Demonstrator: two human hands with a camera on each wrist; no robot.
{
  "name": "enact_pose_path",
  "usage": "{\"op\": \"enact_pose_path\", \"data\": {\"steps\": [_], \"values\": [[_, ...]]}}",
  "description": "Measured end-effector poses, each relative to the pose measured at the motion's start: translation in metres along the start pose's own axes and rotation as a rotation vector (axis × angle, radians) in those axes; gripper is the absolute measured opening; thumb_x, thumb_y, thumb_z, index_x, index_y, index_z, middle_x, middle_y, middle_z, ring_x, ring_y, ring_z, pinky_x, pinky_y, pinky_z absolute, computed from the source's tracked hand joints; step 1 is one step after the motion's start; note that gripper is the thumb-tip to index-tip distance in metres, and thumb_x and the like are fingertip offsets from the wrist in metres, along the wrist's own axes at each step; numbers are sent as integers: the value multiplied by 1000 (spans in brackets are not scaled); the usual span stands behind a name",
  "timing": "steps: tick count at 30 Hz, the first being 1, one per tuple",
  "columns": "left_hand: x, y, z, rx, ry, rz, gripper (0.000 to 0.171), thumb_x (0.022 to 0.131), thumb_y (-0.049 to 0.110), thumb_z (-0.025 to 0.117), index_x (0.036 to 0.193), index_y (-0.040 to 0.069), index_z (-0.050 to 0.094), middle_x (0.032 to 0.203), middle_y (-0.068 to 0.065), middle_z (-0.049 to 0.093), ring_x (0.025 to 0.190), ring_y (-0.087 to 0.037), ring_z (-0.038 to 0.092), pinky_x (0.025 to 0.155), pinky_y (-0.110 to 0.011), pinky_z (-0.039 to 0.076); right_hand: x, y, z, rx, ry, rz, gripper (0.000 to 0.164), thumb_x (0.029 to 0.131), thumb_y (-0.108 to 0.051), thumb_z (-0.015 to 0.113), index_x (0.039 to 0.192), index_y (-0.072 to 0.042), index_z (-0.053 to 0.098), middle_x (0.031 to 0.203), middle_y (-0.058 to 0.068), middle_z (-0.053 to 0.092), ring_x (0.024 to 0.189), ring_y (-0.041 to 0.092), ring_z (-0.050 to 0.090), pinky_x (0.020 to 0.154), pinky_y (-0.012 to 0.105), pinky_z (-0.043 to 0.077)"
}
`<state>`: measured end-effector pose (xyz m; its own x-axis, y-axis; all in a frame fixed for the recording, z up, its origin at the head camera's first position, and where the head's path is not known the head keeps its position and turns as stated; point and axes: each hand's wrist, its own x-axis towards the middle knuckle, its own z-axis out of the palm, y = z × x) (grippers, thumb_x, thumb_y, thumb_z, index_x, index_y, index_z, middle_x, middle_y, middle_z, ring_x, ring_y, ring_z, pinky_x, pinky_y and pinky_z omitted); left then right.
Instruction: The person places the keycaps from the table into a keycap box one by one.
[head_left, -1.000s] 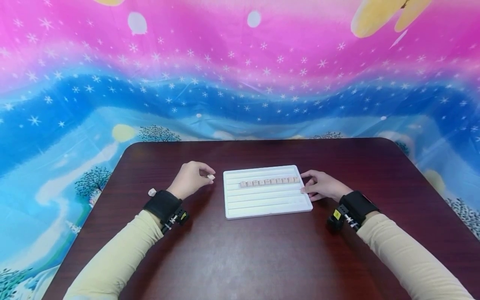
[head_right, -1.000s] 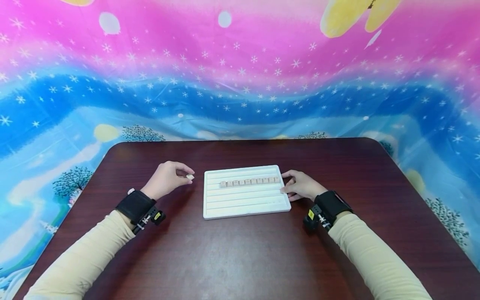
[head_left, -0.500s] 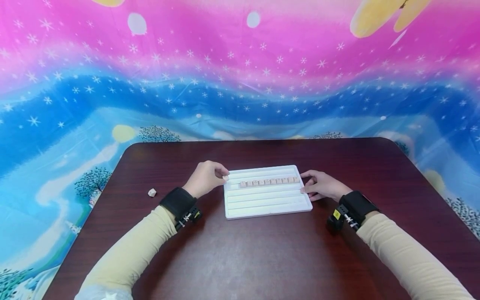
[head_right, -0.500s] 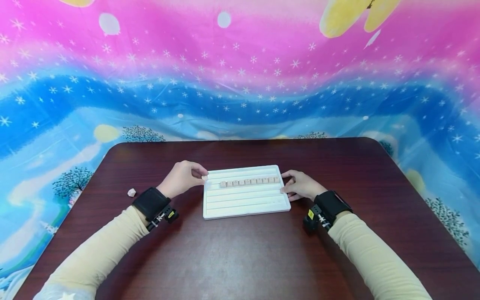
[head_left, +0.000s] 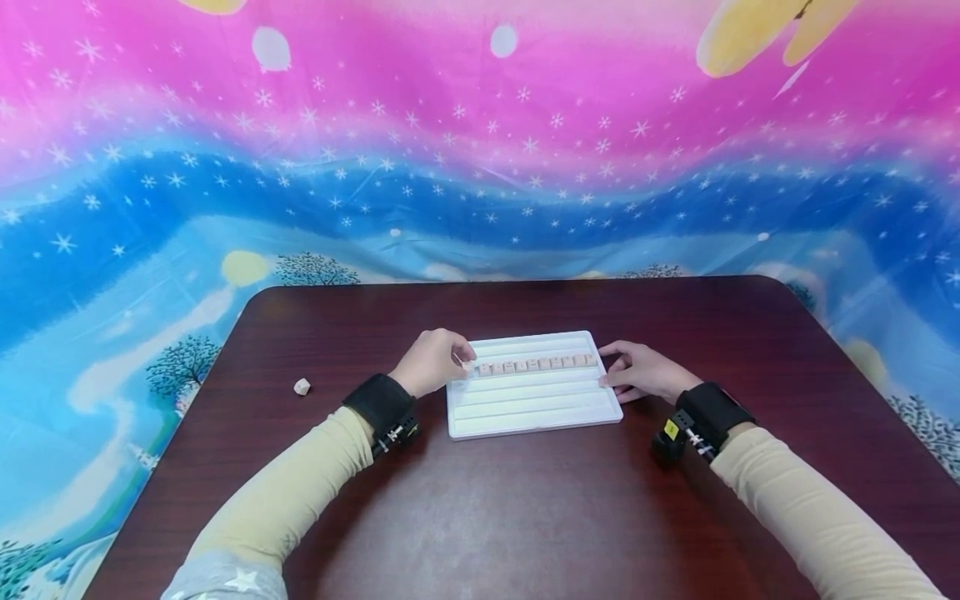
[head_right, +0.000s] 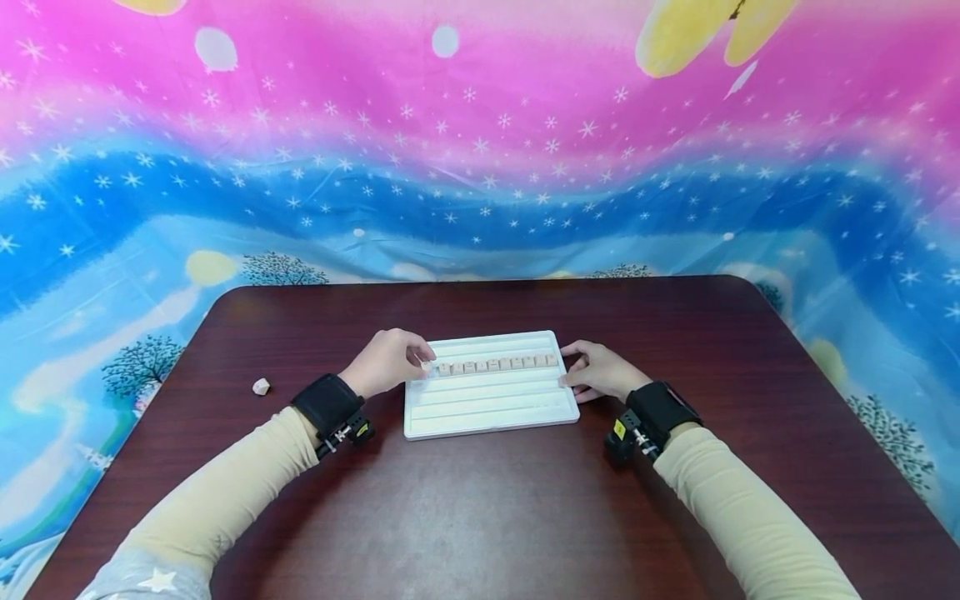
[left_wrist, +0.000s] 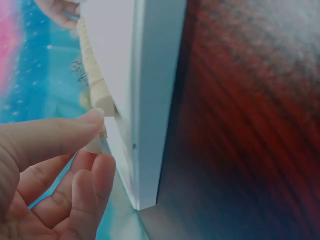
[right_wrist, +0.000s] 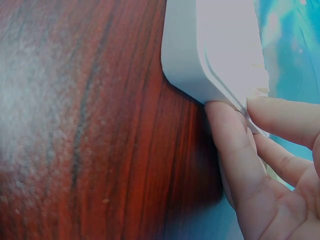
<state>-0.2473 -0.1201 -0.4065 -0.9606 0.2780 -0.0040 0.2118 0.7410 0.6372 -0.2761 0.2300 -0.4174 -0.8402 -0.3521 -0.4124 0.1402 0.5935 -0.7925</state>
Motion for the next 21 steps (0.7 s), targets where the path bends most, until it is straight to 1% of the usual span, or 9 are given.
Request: {"op": "enact_pose_path", "data": {"steps": [6,11,21], "values": [[0,-1,4,2,-22,-22,27,80,-10,79,103,3,78,94,-6,73,84,-20,68,80,-35,57,-1,-1,0,-2,1,3,68,98,-7,70,152,9,32,100,16,57,76,21,62,70,34,60],[3,-2,7,12,-32,-49,28,79,-10,79,104,4,78,94,-5,73,86,-19,67,81,-35,56,-1,-1,0,-8,2,7,68,98,-8,70,152,9,32,101,16,57,76,21,62,70,33,60],[6,0,12,22,-28,-64,28,79,-8,79,103,6,79,92,-3,72,86,-20,65,82,-35,55,0,-1,-1,-10,4,-2,68,98,-8,70,152,10,32,100,16,57,76,21,62,70,33,60]]}}
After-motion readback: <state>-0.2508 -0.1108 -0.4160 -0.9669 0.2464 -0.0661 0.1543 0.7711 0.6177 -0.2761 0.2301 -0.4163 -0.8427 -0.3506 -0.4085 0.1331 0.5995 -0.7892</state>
